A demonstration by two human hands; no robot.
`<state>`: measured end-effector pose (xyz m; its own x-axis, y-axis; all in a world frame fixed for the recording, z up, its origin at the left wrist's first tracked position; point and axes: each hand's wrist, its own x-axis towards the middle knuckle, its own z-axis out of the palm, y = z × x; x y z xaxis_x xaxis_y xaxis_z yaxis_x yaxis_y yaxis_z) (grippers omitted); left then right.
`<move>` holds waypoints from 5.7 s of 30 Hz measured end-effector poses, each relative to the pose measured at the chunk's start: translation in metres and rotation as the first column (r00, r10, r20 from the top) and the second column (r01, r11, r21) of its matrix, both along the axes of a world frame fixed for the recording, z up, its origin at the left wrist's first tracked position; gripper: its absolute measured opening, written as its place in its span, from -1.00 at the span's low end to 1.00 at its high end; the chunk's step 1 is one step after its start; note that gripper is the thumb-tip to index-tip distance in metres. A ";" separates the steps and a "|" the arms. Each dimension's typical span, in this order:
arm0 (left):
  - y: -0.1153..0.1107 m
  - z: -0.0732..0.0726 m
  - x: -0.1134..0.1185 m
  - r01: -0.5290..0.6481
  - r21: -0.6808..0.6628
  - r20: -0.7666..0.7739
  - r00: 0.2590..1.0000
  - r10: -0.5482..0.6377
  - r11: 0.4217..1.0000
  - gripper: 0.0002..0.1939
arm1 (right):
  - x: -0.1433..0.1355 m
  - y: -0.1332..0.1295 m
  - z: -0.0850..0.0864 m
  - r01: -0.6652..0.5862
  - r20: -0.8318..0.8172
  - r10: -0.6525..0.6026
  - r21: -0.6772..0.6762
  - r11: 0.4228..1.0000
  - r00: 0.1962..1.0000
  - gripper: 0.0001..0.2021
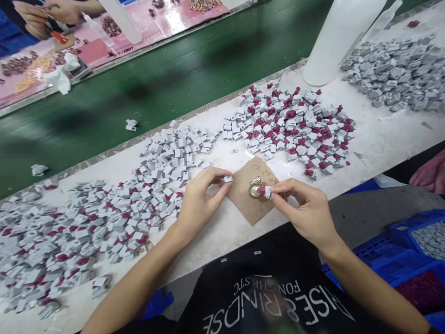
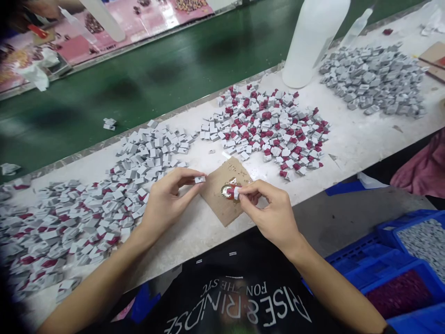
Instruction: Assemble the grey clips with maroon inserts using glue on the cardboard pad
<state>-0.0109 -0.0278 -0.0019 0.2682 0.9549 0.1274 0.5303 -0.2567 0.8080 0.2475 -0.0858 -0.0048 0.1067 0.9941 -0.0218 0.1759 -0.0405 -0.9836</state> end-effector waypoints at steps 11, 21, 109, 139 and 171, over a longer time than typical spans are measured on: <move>0.028 0.036 0.037 0.069 -0.323 0.451 0.888 0.089 0.944 -0.70 | -0.001 0.051 0.017 -0.036 -0.452 0.000 -0.071 0.997 0.892 -0.69; 0.039 0.040 0.048 0.193 -0.356 0.606 0.793 0.069 0.914 -0.71 | -0.015 0.060 0.021 -0.028 -0.621 -0.016 -0.061 0.998 0.784 -0.73; 0.035 0.037 -0.006 0.064 -0.365 0.209 0.978 0.015 0.929 -0.74 | 0.010 0.015 0.003 -0.047 -0.185 0.025 -0.116 0.992 0.982 -0.73; 0.023 0.008 0.021 0.217 -0.461 0.478 0.878 0.035 0.860 -0.67 | 0.003 0.021 0.003 0.086 -0.226 -0.087 -0.014 0.996 0.970 -0.85; 0.034 0.023 0.040 0.352 -0.567 0.715 0.658 0.234 0.745 -0.65 | -0.026 0.048 -0.001 0.093 -0.479 -0.076 0.011 0.996 0.874 -0.84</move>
<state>0.0295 0.0058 0.0211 0.4275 0.8534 -0.2981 -0.2790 0.4382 0.8545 0.2220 -0.0382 -0.0054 0.1750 0.9828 -0.0597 -0.3186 -0.0008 -0.9479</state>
